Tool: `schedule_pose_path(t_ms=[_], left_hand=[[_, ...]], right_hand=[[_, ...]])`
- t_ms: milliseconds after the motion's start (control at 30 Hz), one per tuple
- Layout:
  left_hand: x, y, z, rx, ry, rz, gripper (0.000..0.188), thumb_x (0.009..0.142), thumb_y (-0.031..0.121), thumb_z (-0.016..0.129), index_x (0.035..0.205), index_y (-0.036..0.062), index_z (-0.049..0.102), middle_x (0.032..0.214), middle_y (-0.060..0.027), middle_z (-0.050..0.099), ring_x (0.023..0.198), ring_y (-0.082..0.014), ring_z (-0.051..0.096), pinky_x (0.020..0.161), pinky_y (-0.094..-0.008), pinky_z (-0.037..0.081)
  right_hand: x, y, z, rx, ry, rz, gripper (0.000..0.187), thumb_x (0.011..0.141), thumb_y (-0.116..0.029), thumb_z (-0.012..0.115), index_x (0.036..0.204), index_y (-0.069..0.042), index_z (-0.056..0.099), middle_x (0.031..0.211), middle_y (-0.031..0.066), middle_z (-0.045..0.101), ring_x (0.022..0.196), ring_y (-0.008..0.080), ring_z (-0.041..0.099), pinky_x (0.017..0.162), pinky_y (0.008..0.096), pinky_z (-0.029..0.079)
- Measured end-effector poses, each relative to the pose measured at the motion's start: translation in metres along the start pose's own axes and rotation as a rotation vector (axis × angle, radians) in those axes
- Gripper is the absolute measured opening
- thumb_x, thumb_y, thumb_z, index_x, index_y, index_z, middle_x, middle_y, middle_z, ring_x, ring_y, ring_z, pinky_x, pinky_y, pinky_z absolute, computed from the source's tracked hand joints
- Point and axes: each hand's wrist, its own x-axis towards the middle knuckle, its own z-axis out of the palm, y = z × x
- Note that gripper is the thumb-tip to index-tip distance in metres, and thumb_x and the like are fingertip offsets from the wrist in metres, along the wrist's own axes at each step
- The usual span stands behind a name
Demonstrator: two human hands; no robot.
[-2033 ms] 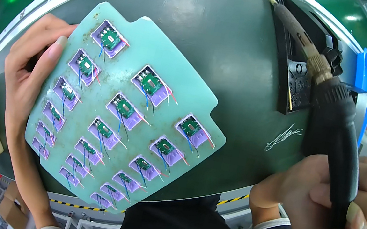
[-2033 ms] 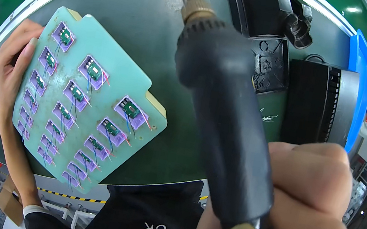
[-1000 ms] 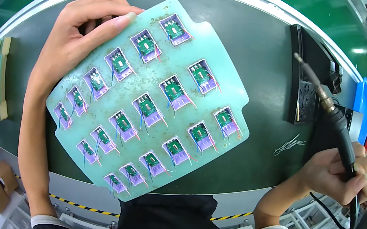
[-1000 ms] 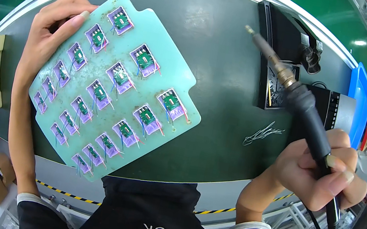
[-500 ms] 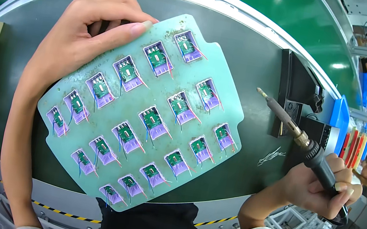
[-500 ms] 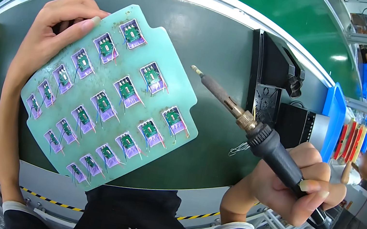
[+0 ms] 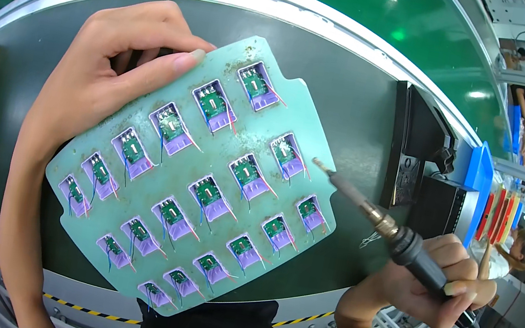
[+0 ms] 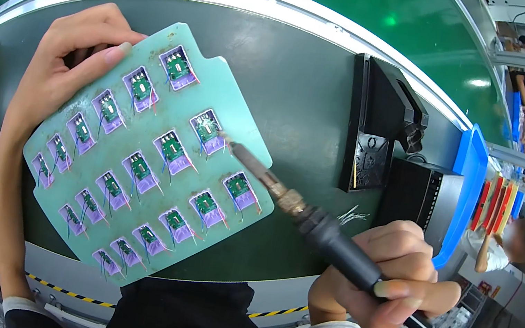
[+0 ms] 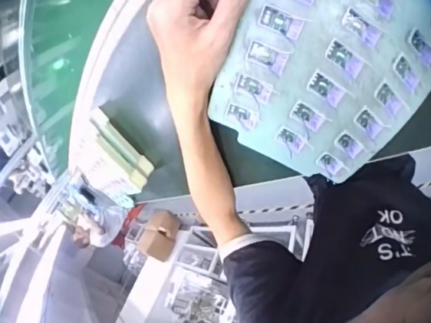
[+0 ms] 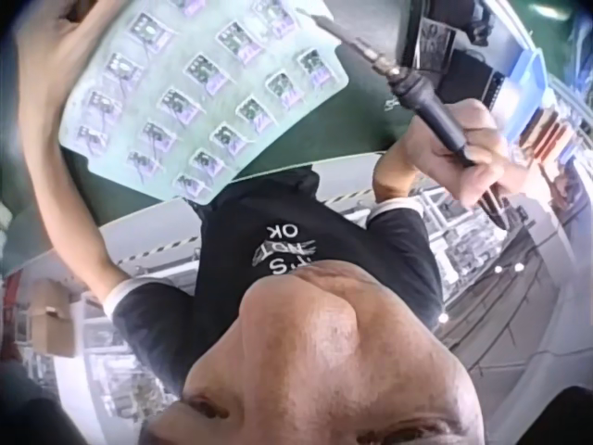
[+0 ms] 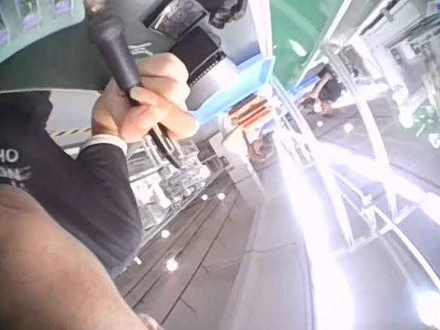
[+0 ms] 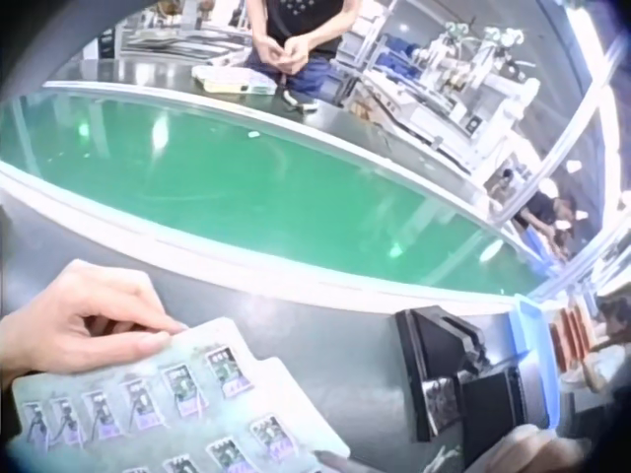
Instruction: Soldering electronic components onto a printed circuit board.
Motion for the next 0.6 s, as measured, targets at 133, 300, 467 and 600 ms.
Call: schedule_pose_path(t_ms=[133,300,467,600], left_hand=[[0.001,0.001,0.001,-0.015,0.012,-0.028,0.016,0.082,0.009,0.060,0.092,0.0005,0.068,0.069,-0.0004,0.052,0.053,-0.0048,0.036,0.045,-0.0222,0.023],[0.001,0.001,0.003,0.001,0.029,-0.054,0.017,0.080,0.007,0.060,0.093,0.0013,0.068,0.070,-0.0011,0.054,0.054,-0.0049,0.039,0.045,-0.0216,0.022],[0.000,0.002,-0.004,0.044,0.020,-0.022,0.018,0.079,0.006,0.060,0.094,0.0020,0.068,0.071,-0.0011,0.054,0.054,-0.0051,0.040,0.045,-0.0213,0.022],[0.003,-0.001,0.001,0.018,0.017,-0.028,0.018,0.079,0.006,0.060,0.095,0.0023,0.068,0.071,-0.0012,0.054,0.055,-0.0049,0.040,0.045,-0.0210,0.023]], right_hand=[[-0.003,0.003,0.013,-0.056,-0.096,-0.021,0.016,0.082,-0.017,0.043,0.071,-0.009,0.034,0.047,-0.0009,0.030,0.035,0.0075,0.024,0.036,0.0227,0.021],[-0.004,0.009,0.010,-0.093,-0.167,-0.058,0.020,0.085,-0.020,0.051,0.078,-0.005,0.039,0.045,-0.0006,0.040,0.030,0.0107,0.039,0.030,0.0214,0.027],[-0.003,0.014,0.017,-0.010,-0.189,-0.075,0.013,0.081,-0.016,0.045,0.074,-0.008,0.037,0.047,0.0009,0.036,0.033,0.0083,0.031,0.032,0.0211,0.024],[-0.003,0.016,0.015,-0.024,-0.208,-0.068,0.013,0.081,-0.015,0.047,0.076,-0.007,0.039,0.047,0.0008,0.037,0.033,0.0084,0.031,0.033,0.0210,0.025]])
